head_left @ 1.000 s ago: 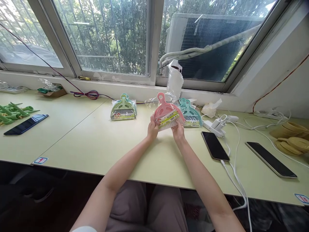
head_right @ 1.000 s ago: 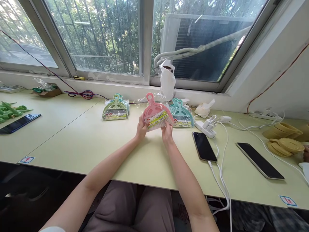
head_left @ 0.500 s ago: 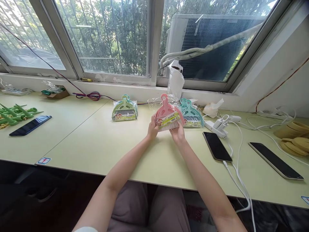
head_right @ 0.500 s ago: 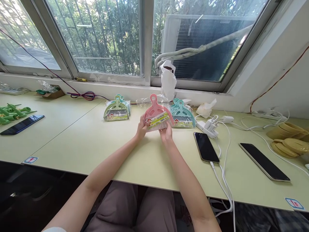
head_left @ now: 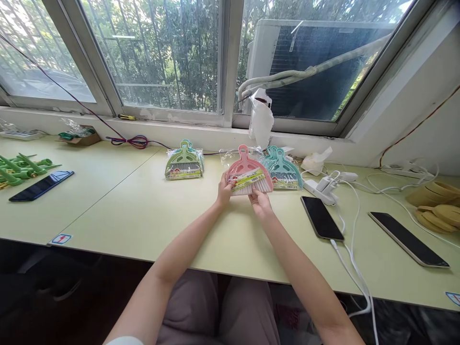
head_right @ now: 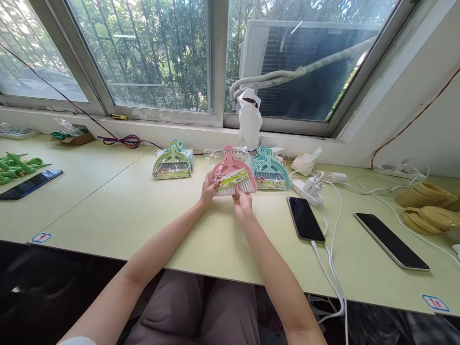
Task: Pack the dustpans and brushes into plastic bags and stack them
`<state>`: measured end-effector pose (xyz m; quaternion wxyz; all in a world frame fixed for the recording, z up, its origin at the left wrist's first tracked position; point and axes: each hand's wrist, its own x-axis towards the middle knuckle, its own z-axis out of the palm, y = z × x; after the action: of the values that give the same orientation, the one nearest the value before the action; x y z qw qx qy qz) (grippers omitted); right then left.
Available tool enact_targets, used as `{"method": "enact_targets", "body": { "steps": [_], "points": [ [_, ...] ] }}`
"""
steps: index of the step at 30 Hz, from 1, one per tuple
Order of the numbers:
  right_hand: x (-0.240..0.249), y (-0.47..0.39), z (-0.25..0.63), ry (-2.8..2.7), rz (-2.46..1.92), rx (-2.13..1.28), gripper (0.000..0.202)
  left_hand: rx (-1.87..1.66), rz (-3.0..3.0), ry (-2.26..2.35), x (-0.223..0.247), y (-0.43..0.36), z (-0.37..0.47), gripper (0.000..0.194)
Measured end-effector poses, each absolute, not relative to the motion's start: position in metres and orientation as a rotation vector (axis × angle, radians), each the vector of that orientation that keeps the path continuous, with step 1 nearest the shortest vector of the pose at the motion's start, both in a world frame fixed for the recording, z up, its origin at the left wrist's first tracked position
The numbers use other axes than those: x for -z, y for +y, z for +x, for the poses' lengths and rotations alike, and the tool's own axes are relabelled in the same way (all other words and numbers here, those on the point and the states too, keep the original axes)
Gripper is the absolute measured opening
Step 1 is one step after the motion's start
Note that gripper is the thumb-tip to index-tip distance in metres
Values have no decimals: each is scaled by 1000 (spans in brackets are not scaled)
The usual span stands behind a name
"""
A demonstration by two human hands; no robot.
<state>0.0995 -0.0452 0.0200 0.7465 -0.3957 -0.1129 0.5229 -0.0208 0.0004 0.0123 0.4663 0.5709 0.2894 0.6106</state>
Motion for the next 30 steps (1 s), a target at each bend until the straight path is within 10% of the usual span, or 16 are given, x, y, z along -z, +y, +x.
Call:
{"method": "enact_targets", "body": {
  "steps": [30],
  "points": [
    [-9, -31, 124, -229, -860, -1034, 23, -1075, 1329, 787, -23, -2, -23, 65]
  ]
}}
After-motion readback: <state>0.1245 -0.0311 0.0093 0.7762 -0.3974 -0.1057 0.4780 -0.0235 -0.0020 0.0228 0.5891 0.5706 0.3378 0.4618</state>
